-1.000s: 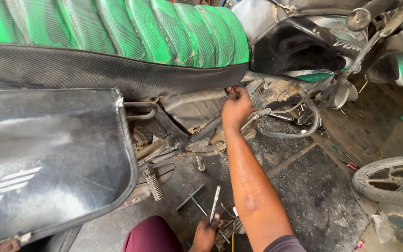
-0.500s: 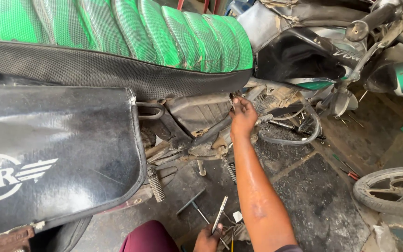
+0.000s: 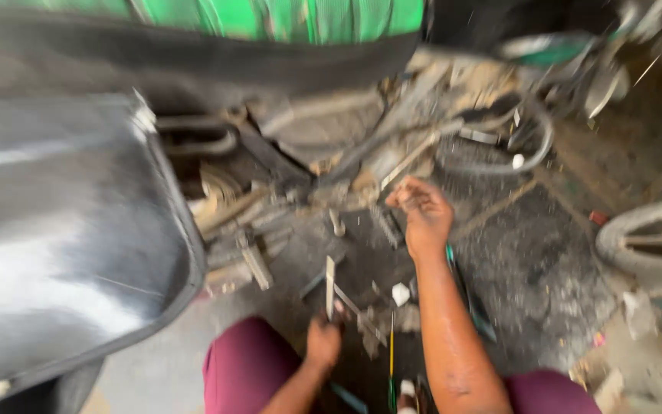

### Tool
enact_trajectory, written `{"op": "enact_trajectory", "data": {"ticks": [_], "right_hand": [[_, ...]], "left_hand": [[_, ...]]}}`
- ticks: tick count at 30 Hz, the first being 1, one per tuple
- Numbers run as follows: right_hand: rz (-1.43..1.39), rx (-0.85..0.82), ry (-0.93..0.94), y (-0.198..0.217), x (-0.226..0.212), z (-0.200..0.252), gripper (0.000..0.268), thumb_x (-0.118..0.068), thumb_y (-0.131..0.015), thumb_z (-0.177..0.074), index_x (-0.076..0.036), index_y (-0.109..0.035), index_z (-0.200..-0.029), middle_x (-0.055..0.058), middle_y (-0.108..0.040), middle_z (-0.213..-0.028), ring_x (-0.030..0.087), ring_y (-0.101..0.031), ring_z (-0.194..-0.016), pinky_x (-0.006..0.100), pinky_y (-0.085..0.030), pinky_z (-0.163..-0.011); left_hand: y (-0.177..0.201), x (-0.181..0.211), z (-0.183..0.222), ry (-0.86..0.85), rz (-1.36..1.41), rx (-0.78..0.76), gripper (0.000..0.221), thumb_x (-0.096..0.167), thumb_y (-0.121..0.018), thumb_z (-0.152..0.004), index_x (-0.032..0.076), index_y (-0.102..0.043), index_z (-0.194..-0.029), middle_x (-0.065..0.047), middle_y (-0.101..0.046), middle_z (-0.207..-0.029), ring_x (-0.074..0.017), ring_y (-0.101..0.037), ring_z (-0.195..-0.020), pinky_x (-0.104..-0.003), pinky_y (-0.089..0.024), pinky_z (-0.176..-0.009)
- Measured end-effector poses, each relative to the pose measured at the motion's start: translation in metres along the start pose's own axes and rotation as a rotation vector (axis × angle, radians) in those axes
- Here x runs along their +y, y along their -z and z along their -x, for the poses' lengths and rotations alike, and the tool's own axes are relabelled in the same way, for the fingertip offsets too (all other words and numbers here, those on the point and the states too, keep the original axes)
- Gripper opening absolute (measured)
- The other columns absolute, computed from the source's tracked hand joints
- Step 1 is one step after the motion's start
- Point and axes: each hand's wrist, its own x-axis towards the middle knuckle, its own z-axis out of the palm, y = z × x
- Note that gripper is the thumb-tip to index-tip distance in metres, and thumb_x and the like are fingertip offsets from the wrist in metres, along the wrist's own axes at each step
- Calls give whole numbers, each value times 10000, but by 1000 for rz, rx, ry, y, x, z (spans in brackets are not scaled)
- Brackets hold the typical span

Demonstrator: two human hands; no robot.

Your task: Removing the side panel and air filter housing from a motorcycle to access and inspect the air filter.

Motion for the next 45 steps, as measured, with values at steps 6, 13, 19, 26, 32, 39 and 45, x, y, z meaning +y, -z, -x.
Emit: {"op": "enact_trajectory", "data": {"ticks": [6, 13, 19, 26, 32, 39, 45], "right_hand": [[311, -134, -387, 103, 180, 149, 107, -4, -743, -932, -31, -704, -1028, 57, -717, -886, 132, -662, -773, 294, -553, -719], [1290, -429, -683, 116, 313, 235, 173, -200, -838, -866, -129, -714, -964, 81, -736, -925, 313, -673, -857, 481, -530, -729], [1288, -370, -227, 135, 313, 254, 365, -203, -816, -740, -143, -670, -1069, 120, -669, -994, 379, -622, -973, 500, -514, -815], [855, -829, -636, 117, 137, 224, 542, -73, -774, -783, -89, -570, -1285, 133, -656, -1278, 282, -611, -1198, 401, -476, -1016], [666, -1015, -275, 15, -80, 186, 1014, -206, -962, -665, -18, -412, -1496, 272, -462, -1476, 396, -425, -1384, 477, -386, -1095], [177, -554, -359, -59, -103, 181, 759, -204, -695, -953, 4, -313, -1576, 117, -710, -873, 213, -723, -837, 404, -565, -964], [47, -463, -426, -105, -100, 150, 635, -98, -541, -966, -25, -316, -1555, 68, -643, -762, 173, -687, -644, 461, -640, -874]], "left_hand": [[30, 74, 27, 160, 24, 130, 437, 434, -519, -1044, 67, -657, -851, 34, -455, -612, -91, -379, -549, -289, -315, -507], [54, 53, 51, 326, 138, 175, 428, 417, -512, -1043, 48, -660, -884, 42, -449, -592, -77, -372, -506, -269, -298, -466], [61, 36, 67, 395, 263, 145, 433, 431, -498, -1054, 54, -647, -902, 32, -414, -590, -90, -336, -481, -275, -266, -433], [22, 145, 70, 175, 514, -156, 363, 475, -497, -1029, 114, -540, -1029, -2, -488, -701, -98, -403, -529, -256, -331, -465], [-13, 257, 81, 16, 673, -446, 387, 458, -479, -1074, 77, -524, -1124, -43, -539, -767, -148, -524, -625, -278, -421, -530], [15, 325, 38, -476, 117, -228, 548, 234, -551, -1048, 83, -279, -1500, -87, -679, -1190, -188, -681, -863, -357, -587, -706], [33, 363, 49, -270, 12, -306, 768, 220, -521, -1011, 179, -69, -1631, -119, -731, -1158, -259, -744, -781, -383, -622, -700]]}}
